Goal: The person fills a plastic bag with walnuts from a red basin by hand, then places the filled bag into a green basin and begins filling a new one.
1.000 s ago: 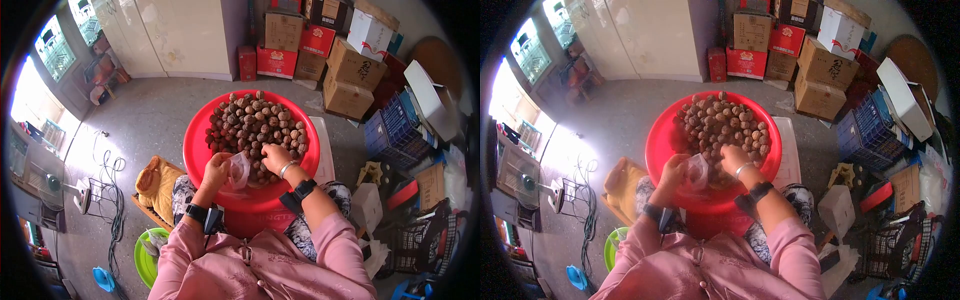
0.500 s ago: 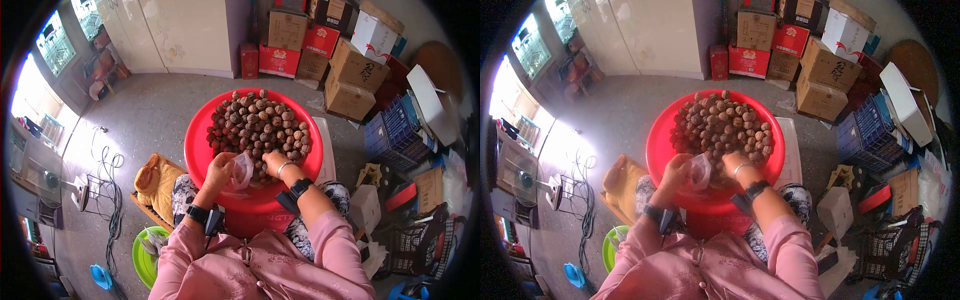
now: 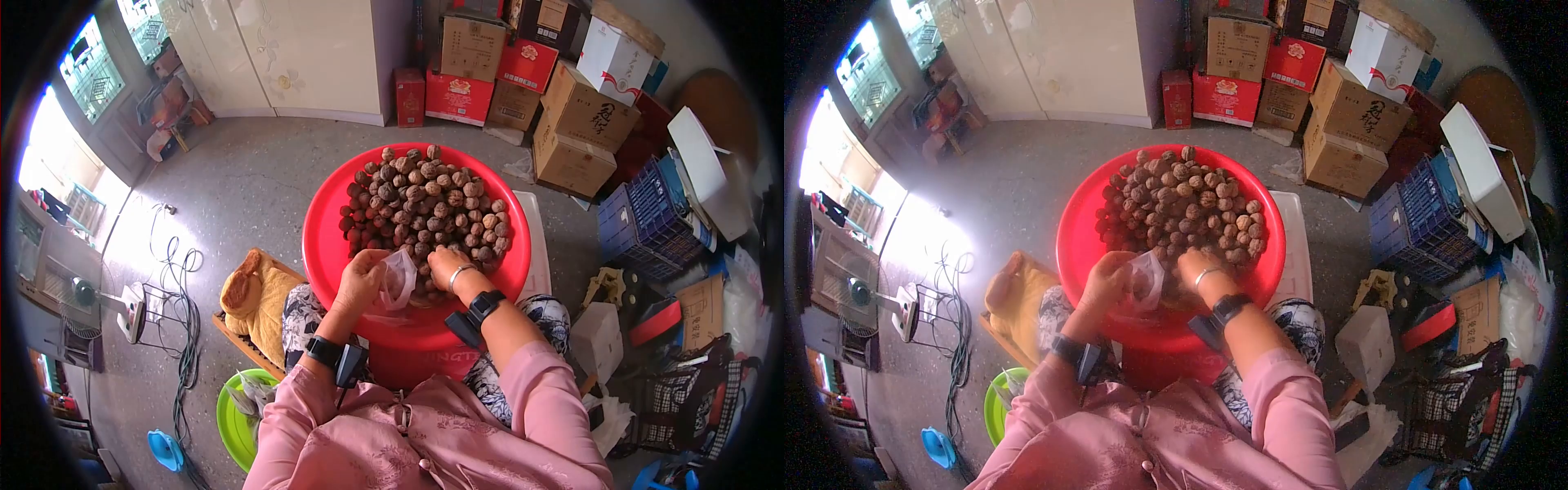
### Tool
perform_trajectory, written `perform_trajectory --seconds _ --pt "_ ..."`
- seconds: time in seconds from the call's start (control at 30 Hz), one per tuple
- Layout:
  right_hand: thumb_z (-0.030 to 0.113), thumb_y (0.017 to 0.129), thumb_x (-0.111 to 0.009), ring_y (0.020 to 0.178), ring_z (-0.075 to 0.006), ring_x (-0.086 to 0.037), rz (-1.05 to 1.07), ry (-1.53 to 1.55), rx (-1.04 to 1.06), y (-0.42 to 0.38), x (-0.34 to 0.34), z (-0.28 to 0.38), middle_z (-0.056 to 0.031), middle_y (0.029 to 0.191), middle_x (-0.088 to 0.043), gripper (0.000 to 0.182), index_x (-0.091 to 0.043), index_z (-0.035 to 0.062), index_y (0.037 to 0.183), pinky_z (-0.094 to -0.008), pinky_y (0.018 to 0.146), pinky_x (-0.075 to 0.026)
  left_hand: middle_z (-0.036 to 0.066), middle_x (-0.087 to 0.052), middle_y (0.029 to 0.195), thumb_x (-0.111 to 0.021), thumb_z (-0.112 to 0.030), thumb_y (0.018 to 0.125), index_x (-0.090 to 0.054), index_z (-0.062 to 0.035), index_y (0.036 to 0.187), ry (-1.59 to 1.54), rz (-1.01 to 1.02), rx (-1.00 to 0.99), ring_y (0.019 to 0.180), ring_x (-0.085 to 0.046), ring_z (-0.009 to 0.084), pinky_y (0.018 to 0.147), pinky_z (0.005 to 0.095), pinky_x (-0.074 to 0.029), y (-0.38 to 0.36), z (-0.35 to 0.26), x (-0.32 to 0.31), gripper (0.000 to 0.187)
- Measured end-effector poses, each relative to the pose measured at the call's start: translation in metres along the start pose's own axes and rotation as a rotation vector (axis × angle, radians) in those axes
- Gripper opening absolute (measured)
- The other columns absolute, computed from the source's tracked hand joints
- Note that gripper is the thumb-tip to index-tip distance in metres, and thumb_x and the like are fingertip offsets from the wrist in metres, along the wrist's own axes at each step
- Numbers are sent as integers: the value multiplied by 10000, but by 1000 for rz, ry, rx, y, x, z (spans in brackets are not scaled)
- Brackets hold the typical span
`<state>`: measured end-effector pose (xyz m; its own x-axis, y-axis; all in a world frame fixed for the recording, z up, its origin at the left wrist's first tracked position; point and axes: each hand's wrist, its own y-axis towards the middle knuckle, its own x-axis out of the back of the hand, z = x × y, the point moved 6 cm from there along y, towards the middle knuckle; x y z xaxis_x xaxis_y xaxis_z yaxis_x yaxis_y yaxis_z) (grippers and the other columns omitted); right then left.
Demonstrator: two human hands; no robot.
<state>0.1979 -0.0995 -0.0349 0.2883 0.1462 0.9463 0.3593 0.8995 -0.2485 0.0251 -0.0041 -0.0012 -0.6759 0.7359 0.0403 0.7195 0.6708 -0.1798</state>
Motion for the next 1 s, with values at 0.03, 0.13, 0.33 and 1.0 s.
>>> perform_trajectory --seconds 0.03,0.13,0.33,1.0 --pt "174 768 -743 1044 -351 -641 -32 1 0 -1 2 0 -203 1070 -671 274 -682 26 991 -425 916 -513 57 -611 753 -528 -131 941 -569 6 1160 -4 -2 0 459 -517 93 381 234 -414 0 0 0 262" --pt "201 750 -762 1052 -357 -636 60 69 -43 -1 9 0 -204 1023 -675 340 -663 19 1020 -427 909 -511 53 -606 735 -527 -134 941 -569 6 1160 2 -11 -1 452 -513 93 380 233 -411 -1 -2 0 263" --pt "225 828 -646 1065 -379 -621 -134 427 43 -1 20 -8 -221 1117 -657 397 -610 45 1180 -413 895 -502 48 -600 715 -521 -130 936 -571 1 1168 35 -21 5 461 -519 94 384 231 -416 -2 -5 0 270" --pt "15 816 -663 747 -112 -612 -60 1305 217 -45 73 10 -71 968 -623 446 -543 37 1246 -257 635 -536 27 -586 696 -519 -137 933 -584 -15 1160 56 -32 -1 481 -514 82 397 222 -413 -3 -6 0 266"
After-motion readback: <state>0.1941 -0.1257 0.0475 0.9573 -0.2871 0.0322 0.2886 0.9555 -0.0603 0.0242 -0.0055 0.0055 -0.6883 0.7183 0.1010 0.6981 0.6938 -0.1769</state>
